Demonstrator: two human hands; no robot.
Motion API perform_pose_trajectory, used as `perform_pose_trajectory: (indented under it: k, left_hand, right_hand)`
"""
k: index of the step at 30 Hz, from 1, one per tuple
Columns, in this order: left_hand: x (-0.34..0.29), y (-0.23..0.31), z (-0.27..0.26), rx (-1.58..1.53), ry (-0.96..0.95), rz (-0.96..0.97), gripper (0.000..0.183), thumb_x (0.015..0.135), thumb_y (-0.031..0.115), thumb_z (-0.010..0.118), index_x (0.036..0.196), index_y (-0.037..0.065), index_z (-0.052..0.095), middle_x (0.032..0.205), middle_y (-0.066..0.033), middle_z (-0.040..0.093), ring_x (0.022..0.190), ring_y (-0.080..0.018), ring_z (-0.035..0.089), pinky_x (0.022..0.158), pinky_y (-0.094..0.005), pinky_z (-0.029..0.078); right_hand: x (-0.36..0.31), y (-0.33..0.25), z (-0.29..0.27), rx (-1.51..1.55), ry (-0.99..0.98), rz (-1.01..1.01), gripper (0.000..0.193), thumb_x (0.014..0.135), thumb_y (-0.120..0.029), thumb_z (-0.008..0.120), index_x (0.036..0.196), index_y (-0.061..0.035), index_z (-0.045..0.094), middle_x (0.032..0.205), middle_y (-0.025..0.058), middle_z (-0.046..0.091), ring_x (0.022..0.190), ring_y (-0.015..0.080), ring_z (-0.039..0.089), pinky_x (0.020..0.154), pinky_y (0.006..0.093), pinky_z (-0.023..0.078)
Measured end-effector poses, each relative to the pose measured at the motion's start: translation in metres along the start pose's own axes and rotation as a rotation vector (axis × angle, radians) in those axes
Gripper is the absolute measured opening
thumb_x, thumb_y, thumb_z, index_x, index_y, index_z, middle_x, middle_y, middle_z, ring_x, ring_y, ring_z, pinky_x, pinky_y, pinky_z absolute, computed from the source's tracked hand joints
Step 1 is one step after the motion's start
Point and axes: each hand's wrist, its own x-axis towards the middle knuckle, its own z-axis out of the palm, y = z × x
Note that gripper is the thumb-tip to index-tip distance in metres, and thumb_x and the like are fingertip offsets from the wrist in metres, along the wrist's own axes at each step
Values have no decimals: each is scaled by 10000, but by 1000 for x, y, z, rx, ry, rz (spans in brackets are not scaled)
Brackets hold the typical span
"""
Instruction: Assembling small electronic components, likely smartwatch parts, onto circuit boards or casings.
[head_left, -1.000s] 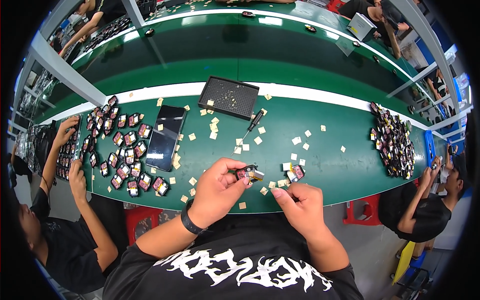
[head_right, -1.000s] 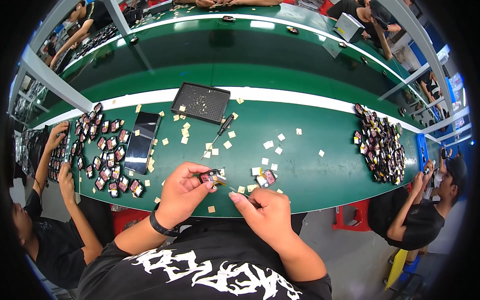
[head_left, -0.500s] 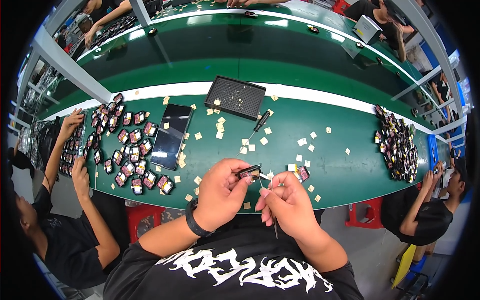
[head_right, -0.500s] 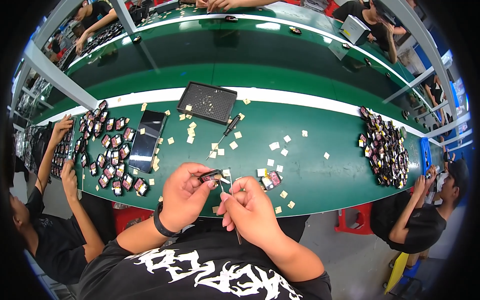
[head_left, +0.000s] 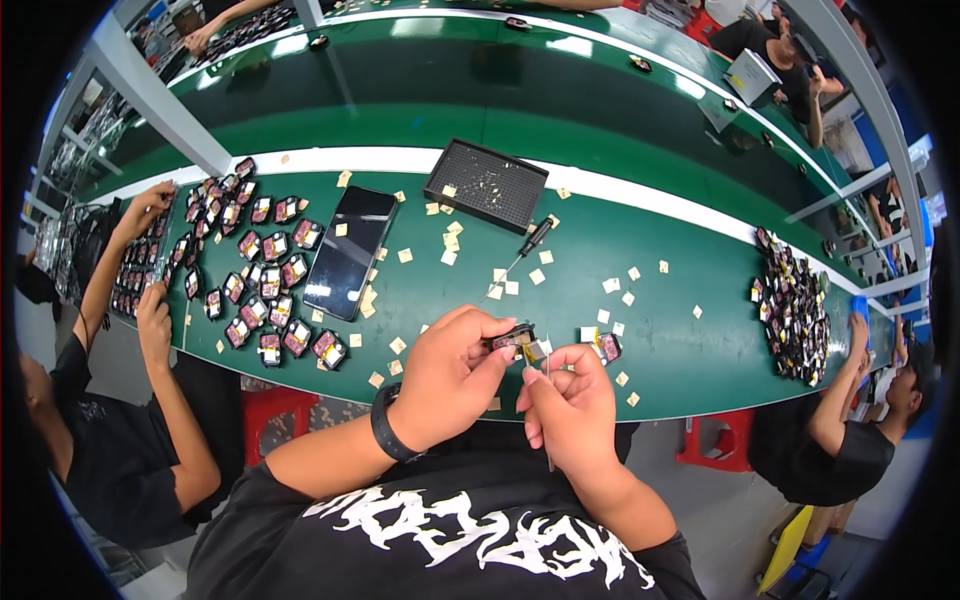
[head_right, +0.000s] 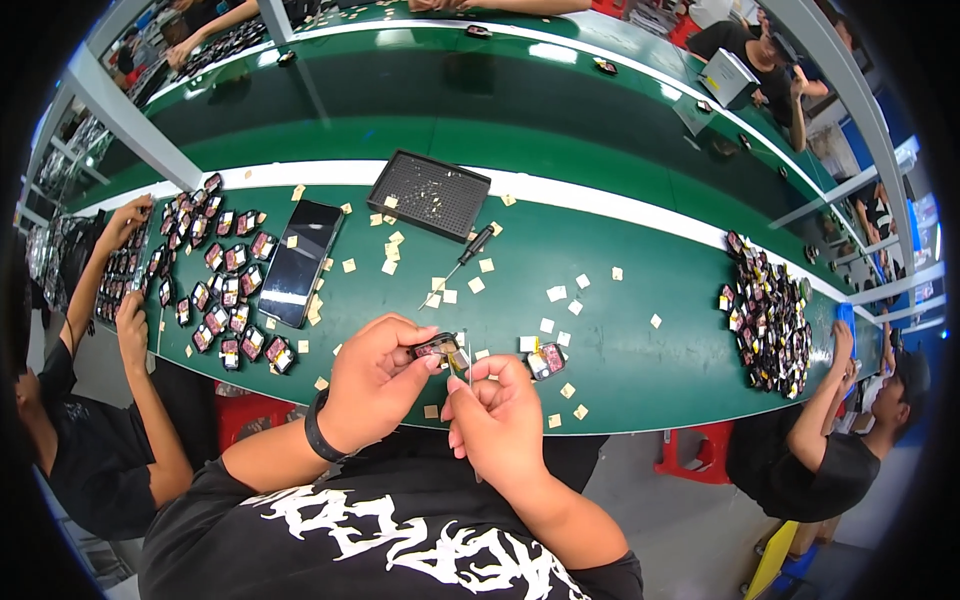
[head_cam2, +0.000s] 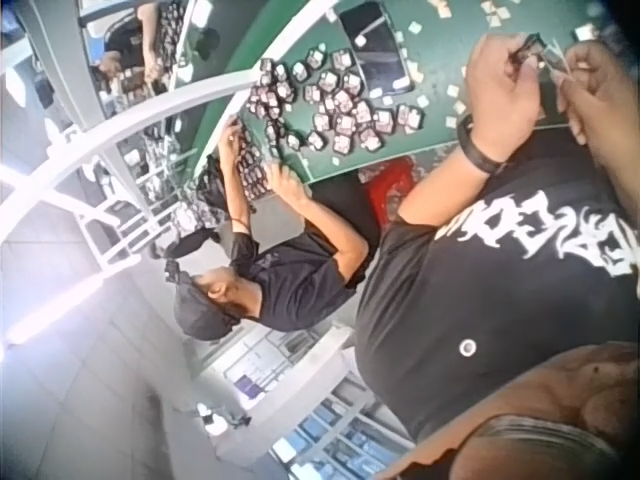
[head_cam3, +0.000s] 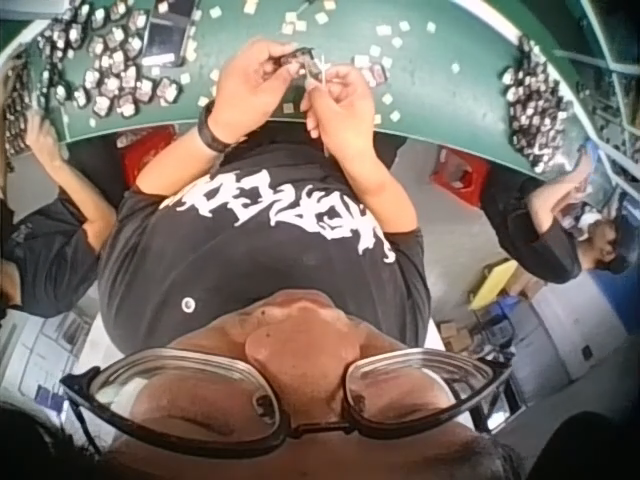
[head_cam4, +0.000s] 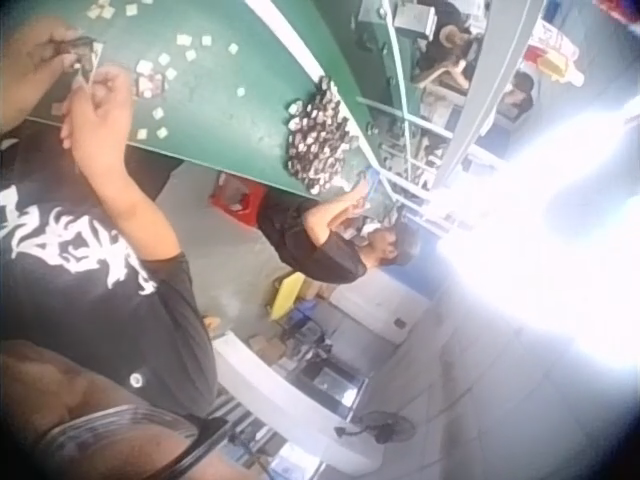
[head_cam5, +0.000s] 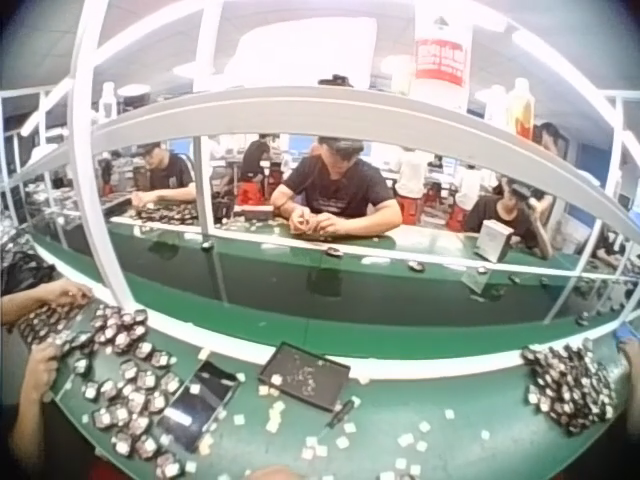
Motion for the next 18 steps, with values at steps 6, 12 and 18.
perform_pose_trajectory:
  k: [6,12,18]
  left_hand:
    - [6,2,-8,-450,-35,-290,258,937,-101,596,1185,-61,539,1162,-130,621,1038,-177,681,881,-302,592]
    - [4,-1,-8,-559,-52,-272,230,944,-92,593,1157,-43,521,1164,-143,635,1036,-182,680,899,-332,600]
    - [1,5,-3,-452,-85,-265,179,959,-77,574,1123,-41,510,1114,-134,644,1031,-158,664,910,-329,593]
  right_hand:
    - [2,23,-10,-224,-37,-247,244,961,-20,642,1113,-27,451,719,63,636,494,62,520,432,214,404]
    - [6,20,-23,-335,-74,-549,340,912,8,718,1180,12,510,718,9,594,581,32,487,520,195,395]
    - [24,15,-21,-477,32,-595,169,906,4,722,1051,26,637,699,-31,570,596,11,466,521,185,376]
